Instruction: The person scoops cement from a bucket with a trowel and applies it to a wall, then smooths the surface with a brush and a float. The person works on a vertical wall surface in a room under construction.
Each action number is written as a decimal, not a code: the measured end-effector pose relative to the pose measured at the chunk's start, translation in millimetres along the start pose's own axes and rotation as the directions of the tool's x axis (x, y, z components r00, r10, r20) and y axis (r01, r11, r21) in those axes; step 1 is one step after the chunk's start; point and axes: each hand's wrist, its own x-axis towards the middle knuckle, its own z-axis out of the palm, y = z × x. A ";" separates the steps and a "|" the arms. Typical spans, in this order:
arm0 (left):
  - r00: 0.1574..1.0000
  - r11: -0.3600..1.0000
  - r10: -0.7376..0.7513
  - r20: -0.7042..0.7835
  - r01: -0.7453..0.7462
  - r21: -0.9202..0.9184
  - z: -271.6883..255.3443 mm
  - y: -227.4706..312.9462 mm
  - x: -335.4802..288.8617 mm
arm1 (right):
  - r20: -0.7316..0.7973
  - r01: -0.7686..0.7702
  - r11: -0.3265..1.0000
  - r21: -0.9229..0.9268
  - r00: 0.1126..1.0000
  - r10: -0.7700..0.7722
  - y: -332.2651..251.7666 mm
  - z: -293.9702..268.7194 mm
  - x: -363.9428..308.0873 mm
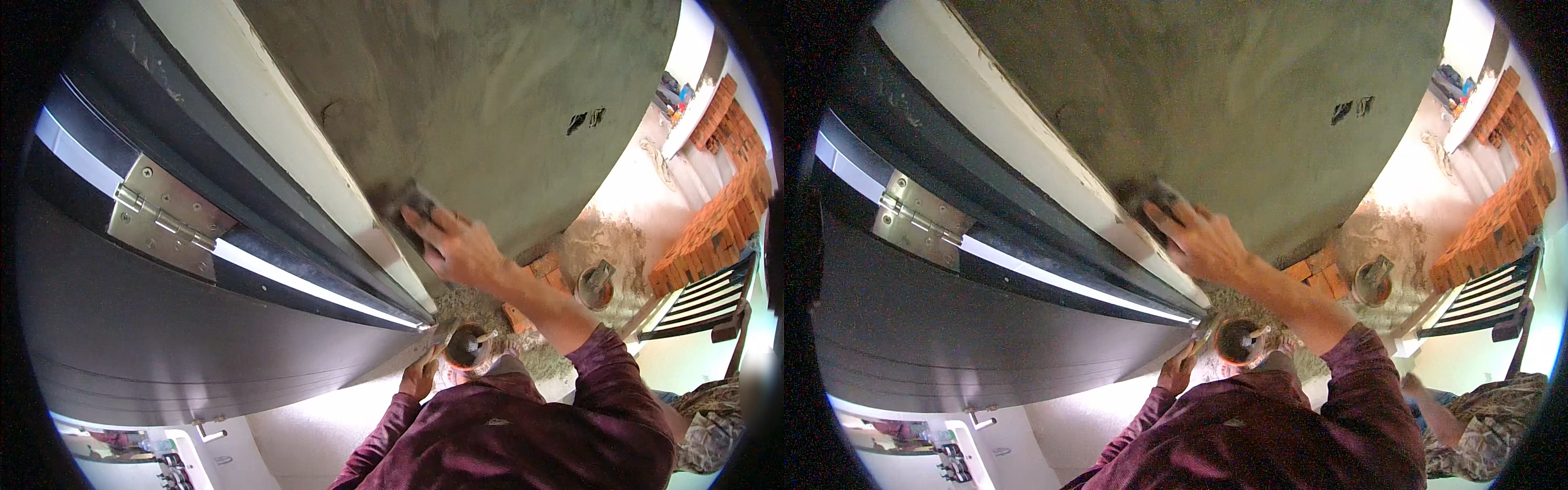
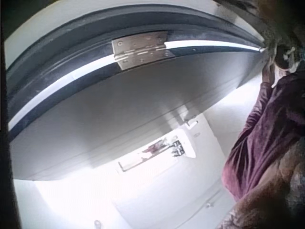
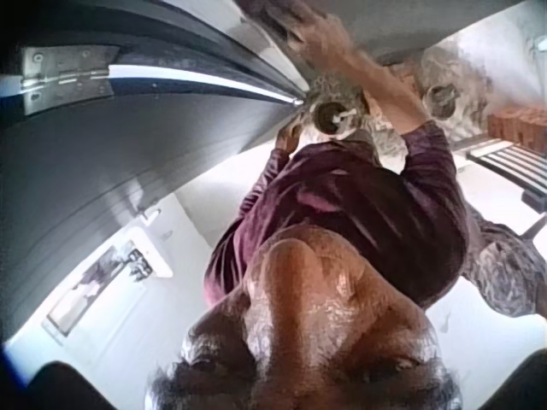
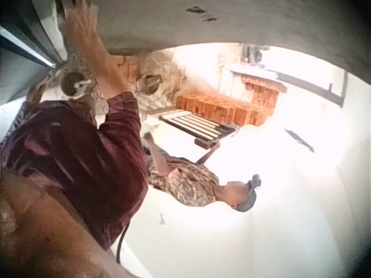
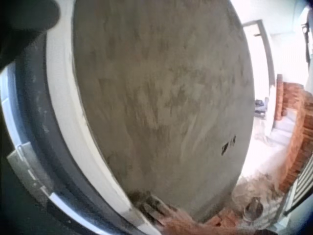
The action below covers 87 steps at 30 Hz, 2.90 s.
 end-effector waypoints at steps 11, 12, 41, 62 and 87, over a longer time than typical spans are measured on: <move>0.994 0.990 0.108 0.007 -0.107 -0.087 15.9 -3.7 8.4 | -0.113 0.055 0.985 -0.165 0.991 -0.074 -49.4 -90.4 124.9; 0.991 0.987 0.129 -0.033 -0.131 -0.092 22.7 -17.3 5.1 | -0.013 0.043 0.992 -0.121 0.999 -0.045 -50.7 -79.2 110.3; 0.983 0.877 -0.182 0.024 0.174 -0.447 -2.1 33.6 3.8 | 0.448 -0.239 -0.410 0.880 0.705 0.549 29.0 -68.6 -211.9; 0.931 0.967 0.166 0.324 -0.089 -0.239 26.7 179.7 70.8 | 0.693 -0.363 -0.590 0.721 0.378 0.614 97.3 -48.1 -339.5; 0.577 0.927 0.342 0.742 -0.338 -0.164 270.6 267.0 218.8 | 0.316 0.336 -0.425 0.840 0.333 0.888 191.0 -124.1 -518.9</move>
